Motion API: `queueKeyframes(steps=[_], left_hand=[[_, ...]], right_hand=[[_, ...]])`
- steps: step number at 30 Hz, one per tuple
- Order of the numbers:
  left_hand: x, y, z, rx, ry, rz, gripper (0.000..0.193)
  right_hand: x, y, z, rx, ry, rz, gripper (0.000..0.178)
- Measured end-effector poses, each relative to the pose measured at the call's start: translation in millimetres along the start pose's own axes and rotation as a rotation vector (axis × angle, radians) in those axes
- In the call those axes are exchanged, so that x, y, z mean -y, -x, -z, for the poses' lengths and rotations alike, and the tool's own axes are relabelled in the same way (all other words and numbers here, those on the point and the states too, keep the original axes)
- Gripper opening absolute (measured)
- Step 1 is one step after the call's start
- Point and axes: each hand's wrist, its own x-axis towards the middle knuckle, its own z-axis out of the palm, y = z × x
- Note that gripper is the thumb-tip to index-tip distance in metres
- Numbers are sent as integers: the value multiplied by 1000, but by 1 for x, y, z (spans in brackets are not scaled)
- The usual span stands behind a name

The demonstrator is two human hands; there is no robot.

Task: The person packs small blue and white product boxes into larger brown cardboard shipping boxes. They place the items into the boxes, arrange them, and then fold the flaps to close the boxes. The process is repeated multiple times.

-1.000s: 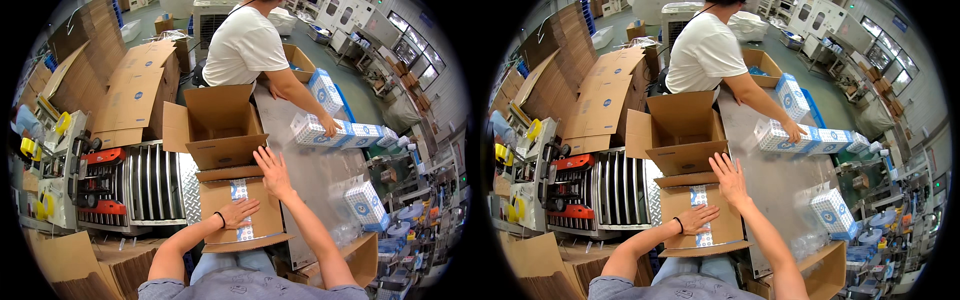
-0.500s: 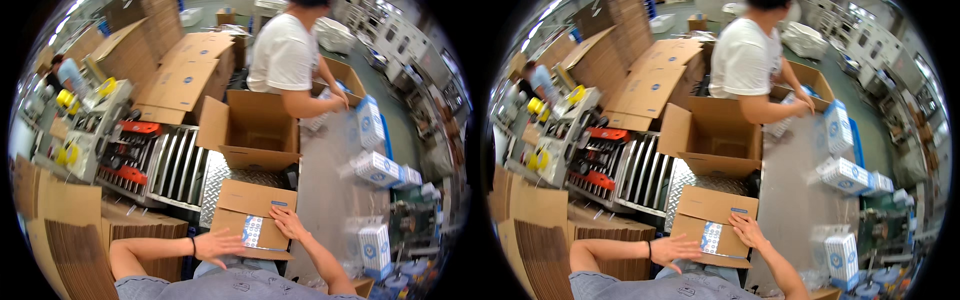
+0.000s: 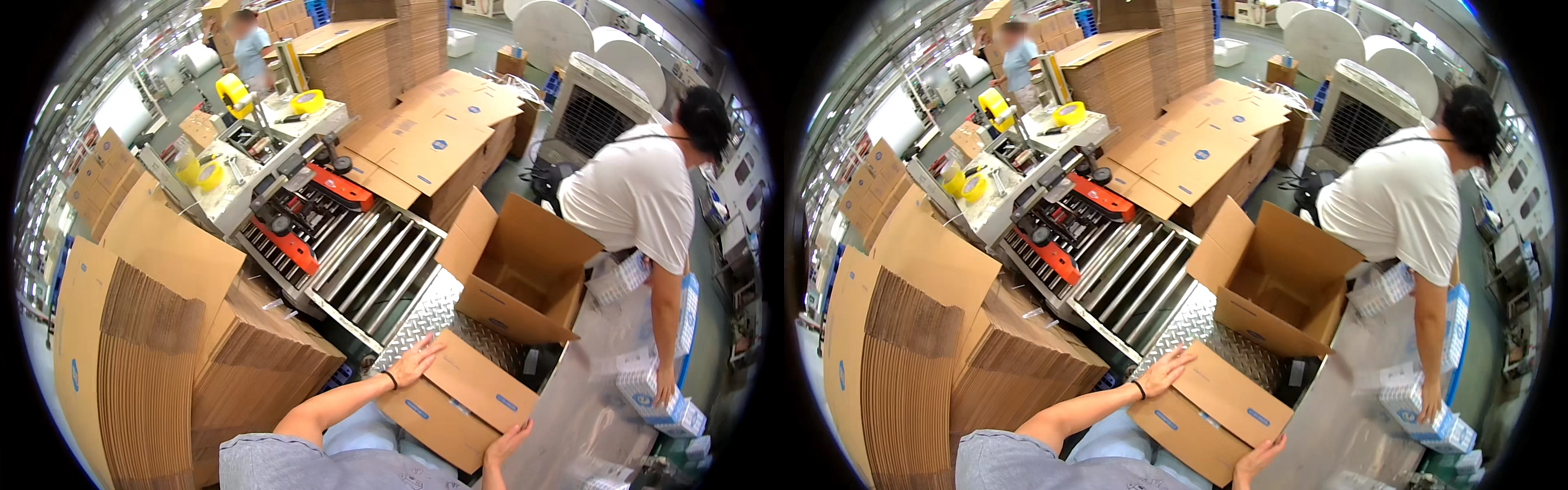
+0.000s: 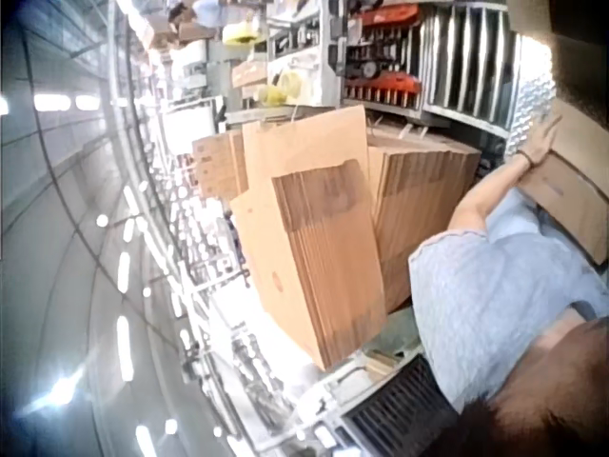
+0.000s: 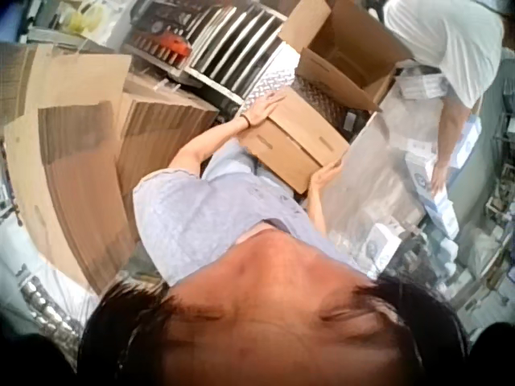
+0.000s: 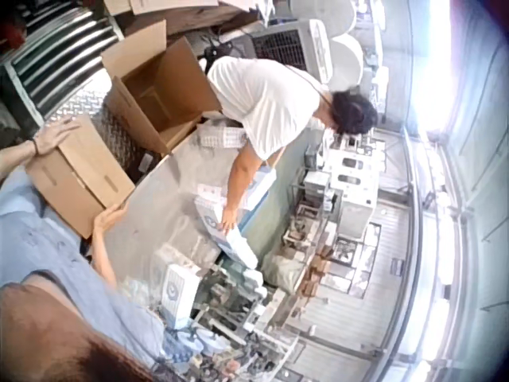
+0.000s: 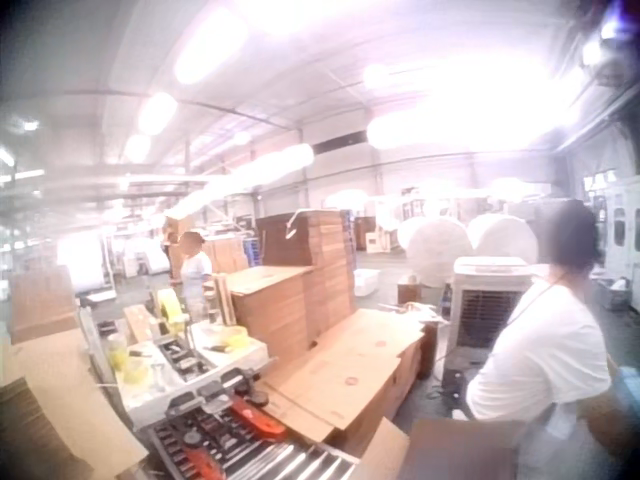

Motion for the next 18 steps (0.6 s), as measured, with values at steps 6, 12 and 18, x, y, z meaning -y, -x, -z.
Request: queueKeyframes(steps=[6, 12, 18], left_hand=[[37, -63, 36, 149, 83, -108, 44], [86, -147, 168, 370, 12, -178, 44], [149, -220, 315, -148, -792, -386, 42]], right_hand=[[-4, 20, -54, 50, -341, -443, 58], [100, 61, -195, -19, -339, -488, 67], [191, 3, -369, -52, -231, -539, 74]])
